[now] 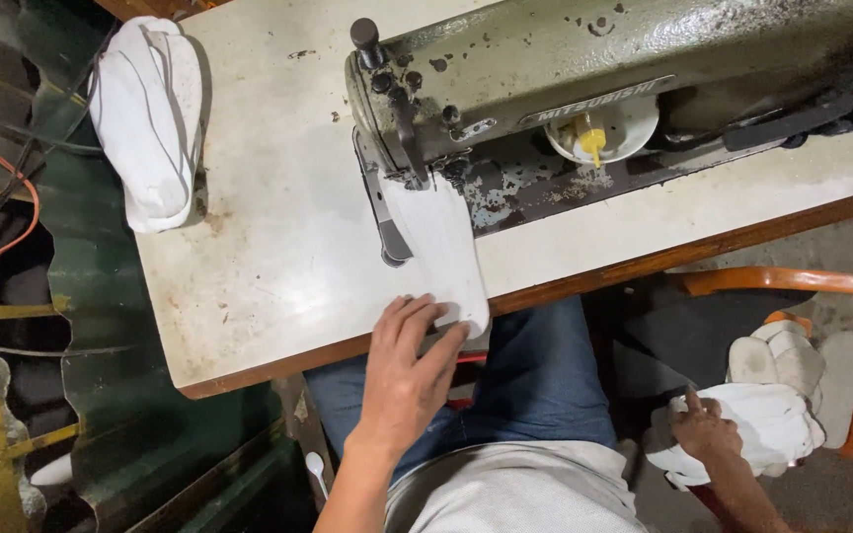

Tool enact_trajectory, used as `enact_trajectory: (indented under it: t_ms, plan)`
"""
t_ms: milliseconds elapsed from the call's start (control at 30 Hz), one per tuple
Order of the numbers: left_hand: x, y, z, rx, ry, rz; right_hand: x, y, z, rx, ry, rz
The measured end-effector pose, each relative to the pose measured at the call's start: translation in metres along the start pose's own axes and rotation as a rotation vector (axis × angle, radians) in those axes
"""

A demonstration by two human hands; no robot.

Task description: The person sews white shoe insoles using a Mitsubishi industrial sewing machine. They guide the insoles under the needle, stitch along the edges, and occasionally apply oil to the machine's needle area.

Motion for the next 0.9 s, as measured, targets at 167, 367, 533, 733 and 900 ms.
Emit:
enact_trajectory:
  t_ms: [167,367,533,733,900]
  plan:
    - [-0.005,0.008,-0.012,-0.023,0.028,-0.046,-0.001,0.008,-0.007,-0.007,-0.014,0.064]
    - [0.000,0.010,-0.008,-0.009,-0.002,-0.021,-0.004,0.021,-0.036,-0.059,-0.094,-0.075]
    - [0.010,0.007,0.006,-0.012,-0.040,0.003,-0.004,0.018,-0.033,-0.122,-0.099,-0.127]
    - [0.017,-0.001,0.009,-0.027,-0.050,-0.031,-0.027,-0.011,0.006,-0.368,-0.071,-0.410]
    - [0.028,0.000,0.016,-0.006,-0.090,-0.076,-0.072,-0.030,0.025,-0.442,-0.007,-0.793]
Point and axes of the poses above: each hand's wrist, its own z-axis away from the middle knuckle, its own y-axis out of the palm, x = y × z, the point moved 10 cm from there along -z, towards the middle knuckle, and after that the axes turned 15 degrees about y, right-handed, at the moved point
